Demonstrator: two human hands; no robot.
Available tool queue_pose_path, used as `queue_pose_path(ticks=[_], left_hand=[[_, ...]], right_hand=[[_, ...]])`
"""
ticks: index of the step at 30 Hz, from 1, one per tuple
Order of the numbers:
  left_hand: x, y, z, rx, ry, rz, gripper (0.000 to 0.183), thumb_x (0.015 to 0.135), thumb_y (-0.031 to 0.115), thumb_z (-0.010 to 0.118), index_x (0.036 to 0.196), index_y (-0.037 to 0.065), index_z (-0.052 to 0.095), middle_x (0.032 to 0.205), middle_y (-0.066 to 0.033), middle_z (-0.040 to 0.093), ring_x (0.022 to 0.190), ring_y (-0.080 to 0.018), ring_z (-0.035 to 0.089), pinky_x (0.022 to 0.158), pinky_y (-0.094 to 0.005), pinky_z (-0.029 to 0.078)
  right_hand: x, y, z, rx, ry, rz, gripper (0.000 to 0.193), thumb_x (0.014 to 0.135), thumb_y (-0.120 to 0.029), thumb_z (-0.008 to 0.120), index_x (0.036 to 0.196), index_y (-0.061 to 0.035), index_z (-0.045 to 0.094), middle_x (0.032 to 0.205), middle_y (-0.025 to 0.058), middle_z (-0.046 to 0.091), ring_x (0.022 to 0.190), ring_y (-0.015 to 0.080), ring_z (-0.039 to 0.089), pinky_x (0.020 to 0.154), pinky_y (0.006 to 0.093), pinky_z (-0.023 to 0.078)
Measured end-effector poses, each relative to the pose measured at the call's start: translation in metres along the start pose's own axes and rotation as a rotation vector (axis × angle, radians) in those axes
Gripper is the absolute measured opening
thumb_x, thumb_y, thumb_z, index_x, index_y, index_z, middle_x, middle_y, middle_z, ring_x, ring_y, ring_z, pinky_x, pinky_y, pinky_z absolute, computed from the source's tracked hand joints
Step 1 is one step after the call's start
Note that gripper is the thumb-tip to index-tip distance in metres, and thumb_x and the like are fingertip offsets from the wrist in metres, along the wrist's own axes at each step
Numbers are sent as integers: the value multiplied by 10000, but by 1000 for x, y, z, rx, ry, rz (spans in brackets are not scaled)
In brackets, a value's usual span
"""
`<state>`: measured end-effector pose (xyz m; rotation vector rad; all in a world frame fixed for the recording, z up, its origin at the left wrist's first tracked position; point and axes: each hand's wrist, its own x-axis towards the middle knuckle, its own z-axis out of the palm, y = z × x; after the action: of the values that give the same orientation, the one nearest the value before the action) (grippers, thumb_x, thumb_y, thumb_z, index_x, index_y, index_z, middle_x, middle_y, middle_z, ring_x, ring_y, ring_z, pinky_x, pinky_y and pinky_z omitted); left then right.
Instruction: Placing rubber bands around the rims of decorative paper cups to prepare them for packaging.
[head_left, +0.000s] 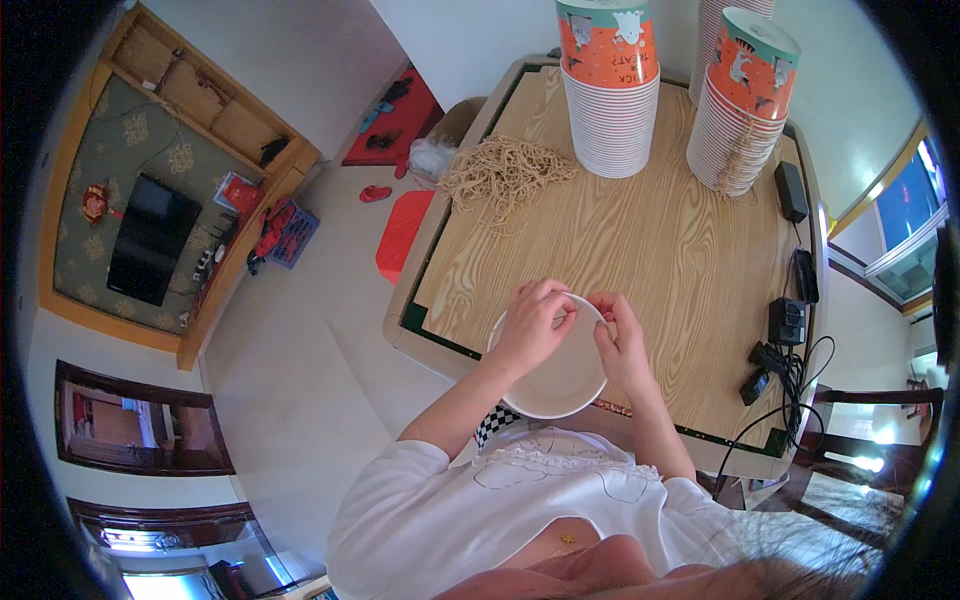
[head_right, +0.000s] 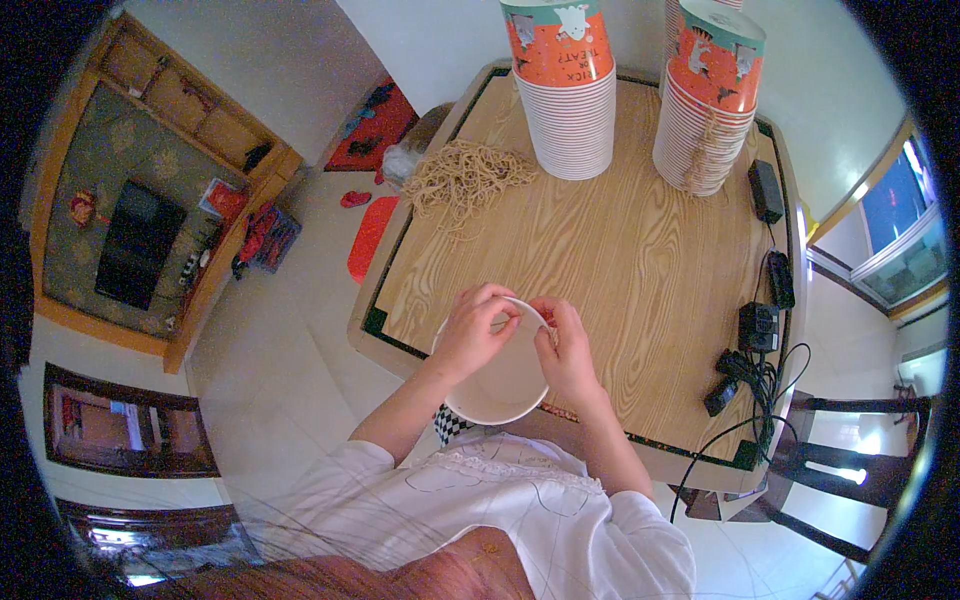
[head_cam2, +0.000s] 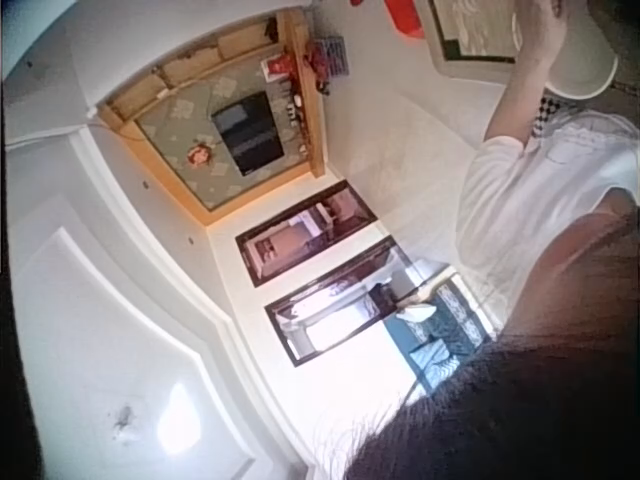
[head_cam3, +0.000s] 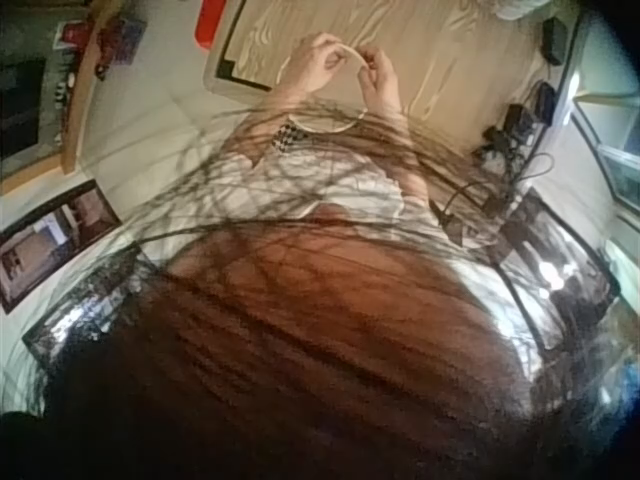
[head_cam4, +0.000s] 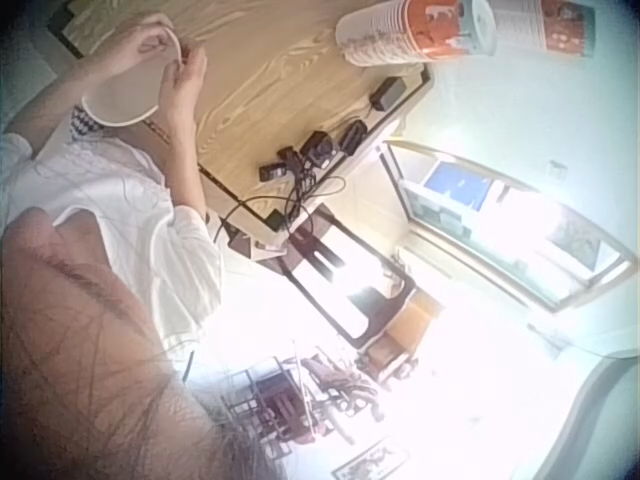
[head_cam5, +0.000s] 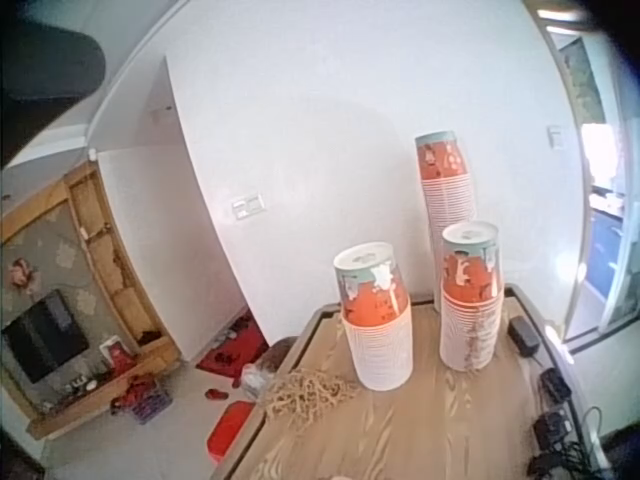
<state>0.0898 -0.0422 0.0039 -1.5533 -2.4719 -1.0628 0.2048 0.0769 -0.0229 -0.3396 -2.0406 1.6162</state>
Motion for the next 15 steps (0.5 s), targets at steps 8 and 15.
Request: queue_pose_path(ticks=[8, 15], left_hand=[[0, -2, 1, -12, 9, -2, 94, 728, 127, 674, 771, 78, 606, 946, -50, 569, 938, -235, 540, 850, -388, 371], [1, 0, 1, -11, 37, -12, 97, 732, 135, 675, 770, 77, 607, 932, -44, 575, 928, -230, 545, 839, -386, 376]], right_hand=[[0, -2, 0, -7, -2, -7, 301, 768, 69, 485, 1058, -5, 513, 998, 120, 549, 950, 249, 536, 830, 331, 429], [0, -4, 0, 9, -7, 3, 263, 793, 52, 499, 1049, -3, 520, 982, 110, 550, 926, 232, 537, 815, 314, 428]])
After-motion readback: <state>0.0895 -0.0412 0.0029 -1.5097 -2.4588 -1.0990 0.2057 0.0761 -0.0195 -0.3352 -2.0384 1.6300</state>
